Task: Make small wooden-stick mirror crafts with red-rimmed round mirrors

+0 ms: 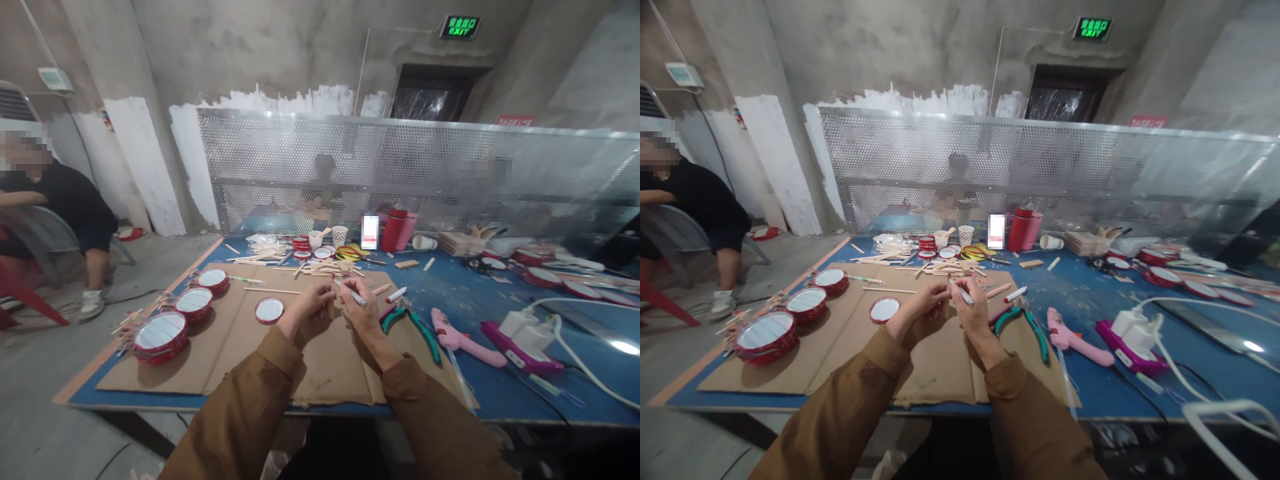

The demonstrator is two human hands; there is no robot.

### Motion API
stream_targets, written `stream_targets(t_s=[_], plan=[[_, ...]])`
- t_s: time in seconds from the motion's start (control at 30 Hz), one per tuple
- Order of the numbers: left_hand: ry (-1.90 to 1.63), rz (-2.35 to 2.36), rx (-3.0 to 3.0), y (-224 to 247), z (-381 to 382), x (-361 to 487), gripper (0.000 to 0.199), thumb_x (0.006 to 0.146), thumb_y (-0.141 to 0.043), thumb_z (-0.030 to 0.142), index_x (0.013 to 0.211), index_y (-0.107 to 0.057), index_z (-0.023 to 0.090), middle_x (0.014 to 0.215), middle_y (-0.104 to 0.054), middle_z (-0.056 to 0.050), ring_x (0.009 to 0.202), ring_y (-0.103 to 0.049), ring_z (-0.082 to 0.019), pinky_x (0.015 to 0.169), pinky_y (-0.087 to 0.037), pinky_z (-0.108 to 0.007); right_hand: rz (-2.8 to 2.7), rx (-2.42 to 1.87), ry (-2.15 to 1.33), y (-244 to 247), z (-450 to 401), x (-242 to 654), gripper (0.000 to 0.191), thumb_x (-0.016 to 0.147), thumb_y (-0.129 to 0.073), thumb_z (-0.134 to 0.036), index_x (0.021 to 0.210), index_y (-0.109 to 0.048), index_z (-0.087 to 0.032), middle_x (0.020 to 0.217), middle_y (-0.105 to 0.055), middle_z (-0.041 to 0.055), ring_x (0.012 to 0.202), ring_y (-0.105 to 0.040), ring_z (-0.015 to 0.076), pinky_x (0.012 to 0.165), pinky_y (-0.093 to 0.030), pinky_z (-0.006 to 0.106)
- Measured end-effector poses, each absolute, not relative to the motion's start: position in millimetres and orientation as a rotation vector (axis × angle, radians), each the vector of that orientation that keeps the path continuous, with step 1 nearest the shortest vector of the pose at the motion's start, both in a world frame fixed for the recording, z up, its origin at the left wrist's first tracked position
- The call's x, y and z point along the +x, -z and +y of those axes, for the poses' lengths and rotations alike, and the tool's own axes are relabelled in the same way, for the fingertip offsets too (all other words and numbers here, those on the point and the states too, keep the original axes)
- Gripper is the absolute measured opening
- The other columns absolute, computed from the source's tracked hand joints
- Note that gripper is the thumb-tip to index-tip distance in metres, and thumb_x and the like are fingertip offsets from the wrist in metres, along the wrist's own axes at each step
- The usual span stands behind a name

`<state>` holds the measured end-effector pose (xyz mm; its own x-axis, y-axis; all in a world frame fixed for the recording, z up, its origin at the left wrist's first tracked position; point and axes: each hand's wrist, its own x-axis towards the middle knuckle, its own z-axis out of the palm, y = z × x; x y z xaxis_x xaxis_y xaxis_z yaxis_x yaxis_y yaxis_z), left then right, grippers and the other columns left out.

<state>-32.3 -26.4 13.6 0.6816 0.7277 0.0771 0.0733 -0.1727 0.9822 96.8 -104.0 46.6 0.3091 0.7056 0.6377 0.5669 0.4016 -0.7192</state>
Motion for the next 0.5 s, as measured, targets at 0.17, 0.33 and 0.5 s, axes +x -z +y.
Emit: stream_targets(t_s=[0.17,0.33,0.5], plan=[[-0.655,0.684,1.647,-20.0,-30.9,-31.9,0.034,0.084,-0.057,0.051,0.083,-0.052,0.017,0.048,-0.050,0.007,0.032,-0.042,-0.006,0.035,-0.028,-0.018,-1.398,-1.234,-0.176,-43.7,-102.0,99.4,0.018,0.082,-0.050,-0.039,0.077,-0.056,-0.022,0.067,-0.063,0.0008,0.063,-0.058,0.0165,0.072,-0.047,0.032],[-0.660,0.694,1.646,-23.8,-33.8,-31.1,0.032,0.085,-0.056,0.048,0.084,-0.053,0.016,0.046,-0.047,0.007,0.031,-0.041,-0.006,0.035,-0.029,-0.017,-1.421,-1.220,-0.126,-41.8,-100.9,100.2,0.017,0.082,-0.051,-0.037,0.077,-0.056,-0.022,0.067,-0.063,0.0012,0.070,-0.061,0.0180,0.073,-0.047,0.031],[-0.644,0.660,1.626,-19.7,-30.6,-29.0,0.032,0.086,-0.056,0.048,0.085,-0.055,0.016,0.049,-0.049,0.006,0.031,-0.039,-0.005,0.034,-0.028,-0.017,-1.402,-1.214,-0.156,-43.0,-102.8,98.9,0.016,0.084,-0.052,-0.036,0.081,-0.057,-0.022,0.070,-0.064,0.0009,0.064,-0.059,0.0164,0.067,-0.047,0.029]])
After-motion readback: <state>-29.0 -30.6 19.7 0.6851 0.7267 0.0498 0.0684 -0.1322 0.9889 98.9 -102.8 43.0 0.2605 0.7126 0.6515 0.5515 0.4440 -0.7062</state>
